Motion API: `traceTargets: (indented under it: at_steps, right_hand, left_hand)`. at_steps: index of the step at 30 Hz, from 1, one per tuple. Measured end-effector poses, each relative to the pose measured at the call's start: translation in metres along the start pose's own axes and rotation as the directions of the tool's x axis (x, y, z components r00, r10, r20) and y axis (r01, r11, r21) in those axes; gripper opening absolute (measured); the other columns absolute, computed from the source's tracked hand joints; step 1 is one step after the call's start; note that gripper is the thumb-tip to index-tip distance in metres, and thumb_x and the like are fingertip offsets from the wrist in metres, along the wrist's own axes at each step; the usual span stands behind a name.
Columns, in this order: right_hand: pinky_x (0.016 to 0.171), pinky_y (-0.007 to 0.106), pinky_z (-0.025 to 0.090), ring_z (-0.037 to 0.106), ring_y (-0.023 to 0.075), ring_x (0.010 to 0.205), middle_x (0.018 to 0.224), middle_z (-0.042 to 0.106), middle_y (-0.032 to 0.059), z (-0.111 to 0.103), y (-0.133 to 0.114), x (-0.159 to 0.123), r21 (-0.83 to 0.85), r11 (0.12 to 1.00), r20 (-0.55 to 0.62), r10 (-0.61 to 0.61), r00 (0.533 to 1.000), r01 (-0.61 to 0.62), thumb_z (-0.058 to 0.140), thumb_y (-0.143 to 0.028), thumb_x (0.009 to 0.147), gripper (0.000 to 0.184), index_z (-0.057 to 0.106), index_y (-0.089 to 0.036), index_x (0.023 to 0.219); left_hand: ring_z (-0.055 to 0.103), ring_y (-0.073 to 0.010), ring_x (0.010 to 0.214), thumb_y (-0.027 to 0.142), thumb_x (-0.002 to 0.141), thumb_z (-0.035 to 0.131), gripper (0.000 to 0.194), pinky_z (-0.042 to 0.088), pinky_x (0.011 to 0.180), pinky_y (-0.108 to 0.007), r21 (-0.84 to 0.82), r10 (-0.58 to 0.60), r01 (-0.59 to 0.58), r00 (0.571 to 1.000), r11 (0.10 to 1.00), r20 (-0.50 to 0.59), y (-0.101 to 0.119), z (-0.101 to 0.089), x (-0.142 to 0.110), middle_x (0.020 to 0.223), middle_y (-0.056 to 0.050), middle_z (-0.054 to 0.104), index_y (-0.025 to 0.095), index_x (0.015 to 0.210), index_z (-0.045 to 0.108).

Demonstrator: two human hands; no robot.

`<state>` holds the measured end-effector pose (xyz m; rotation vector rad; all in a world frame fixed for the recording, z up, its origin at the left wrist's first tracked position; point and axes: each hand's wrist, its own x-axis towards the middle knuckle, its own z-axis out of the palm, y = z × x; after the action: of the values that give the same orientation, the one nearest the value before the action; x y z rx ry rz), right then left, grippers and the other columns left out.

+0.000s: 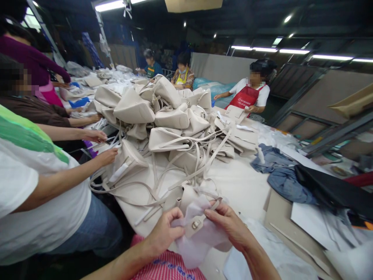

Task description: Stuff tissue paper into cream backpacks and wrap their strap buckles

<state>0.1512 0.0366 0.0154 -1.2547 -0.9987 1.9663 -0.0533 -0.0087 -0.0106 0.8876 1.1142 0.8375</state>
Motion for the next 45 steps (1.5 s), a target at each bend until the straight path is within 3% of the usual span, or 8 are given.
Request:
traceTargets:
  at_steps: [7,13,18,22,26,34,39,45]
  right_hand:
    - [0.051,0.022,0.038,0.053,0.0119,0.051,0.059,0.063,-0.0042,-0.005,-0.005,-0.001,-0.005,1.0,-0.005,0.002,1.0,-0.002,0.076,-0.037,0.063,0.024,0.062,-0.02,0.072]
    - [0.057,0.023,0.039,0.056,0.0126,0.059,0.068,0.069,0.0,0.0,-0.007,0.004,-0.009,0.999,0.047,-0.041,0.998,0.041,0.07,-0.024,0.065,0.016,0.055,-0.019,0.059]
    - [0.053,0.023,0.036,0.051,0.0107,0.052,0.059,0.064,-0.0035,0.0,-0.006,0.009,-0.062,0.997,-0.026,-0.056,0.998,0.055,0.075,-0.028,0.062,0.016,0.065,-0.019,0.07]
    - [0.056,0.024,0.038,0.054,0.0124,0.056,0.066,0.068,-0.003,-0.002,-0.006,0.01,-0.059,0.997,-0.095,-0.065,0.993,0.059,0.08,-0.032,0.057,0.047,0.07,-0.021,0.101]
    - [0.064,0.028,0.042,0.058,0.0146,0.061,0.071,0.071,-0.0015,-0.001,-0.005,0.012,-0.082,0.994,-0.106,-0.075,0.992,0.066,0.082,-0.037,0.057,0.056,0.068,-0.021,0.109]
    - [0.07,0.031,0.044,0.062,0.0179,0.068,0.08,0.075,0.0047,-0.005,-0.003,0.009,-0.096,0.994,-0.105,-0.058,0.993,0.048,0.079,-0.045,0.058,0.053,0.071,-0.018,0.103]
    - [0.061,0.027,0.04,0.057,0.0135,0.058,0.067,0.072,0.0004,-0.004,-0.006,0.009,-0.134,0.991,-0.114,-0.042,0.993,0.026,0.079,-0.042,0.059,0.044,0.074,-0.018,0.095]
    - [0.056,0.024,0.037,0.052,0.0112,0.054,0.062,0.069,-0.0008,0.0,-0.004,0.014,-0.186,0.979,-0.132,-0.106,0.986,0.08,0.077,-0.037,0.059,0.037,0.076,-0.017,0.09]
  left_hand:
    - [0.042,-0.0123,0.062,0.015,0.051,0.05,0.011,0.03,0.055,-0.022,0.09,0.114,-0.117,0.993,0.989,0.039,-0.009,-0.006,-0.003,0.063,0.003,0.047,0.018,0.062,0.049]
    - [0.043,-0.0129,0.063,0.013,0.049,0.046,0.014,0.03,0.056,-0.023,0.193,0.078,-0.09,0.995,0.977,0.066,-0.01,-0.008,-0.003,0.063,0.002,0.047,0.018,0.062,0.049]
    - [0.045,-0.0118,0.068,0.014,0.056,0.048,0.027,0.032,0.058,-0.022,0.158,0.063,-0.078,0.993,0.984,0.099,0.006,-0.005,-0.005,0.076,0.003,0.05,0.019,0.082,0.049]
    - [0.044,-0.0103,0.059,0.016,0.061,0.056,0.04,0.03,0.053,-0.02,0.199,-0.034,-0.003,0.983,0.98,0.181,0.014,-0.009,-0.007,0.069,0.006,0.051,0.019,0.099,0.047]
    - [0.046,-0.0103,0.057,0.02,0.069,0.057,0.011,0.031,0.053,-0.021,0.407,0.02,-0.076,0.99,0.91,0.141,0.021,-0.009,-0.002,0.06,0.004,0.052,0.016,0.079,0.058]
    - [0.064,-0.0192,0.077,0.044,0.083,0.052,0.027,0.047,0.067,-0.029,0.108,0.039,-0.053,0.991,0.993,0.126,0.021,0.002,0.005,0.087,-0.007,0.069,0.018,0.075,0.049]
    - [0.049,-0.0108,0.058,0.044,0.073,0.061,0.029,0.035,0.057,-0.022,0.122,0.003,-0.013,0.997,0.992,0.082,0.016,0.0,0.015,0.063,0.002,0.058,0.015,0.076,0.061]
    - [0.039,-0.0083,0.049,0.044,0.065,0.067,0.032,0.027,0.052,-0.022,0.08,-0.157,0.144,0.969,0.986,0.191,0.015,0.012,0.029,0.054,0.002,0.052,0.012,0.064,0.064]
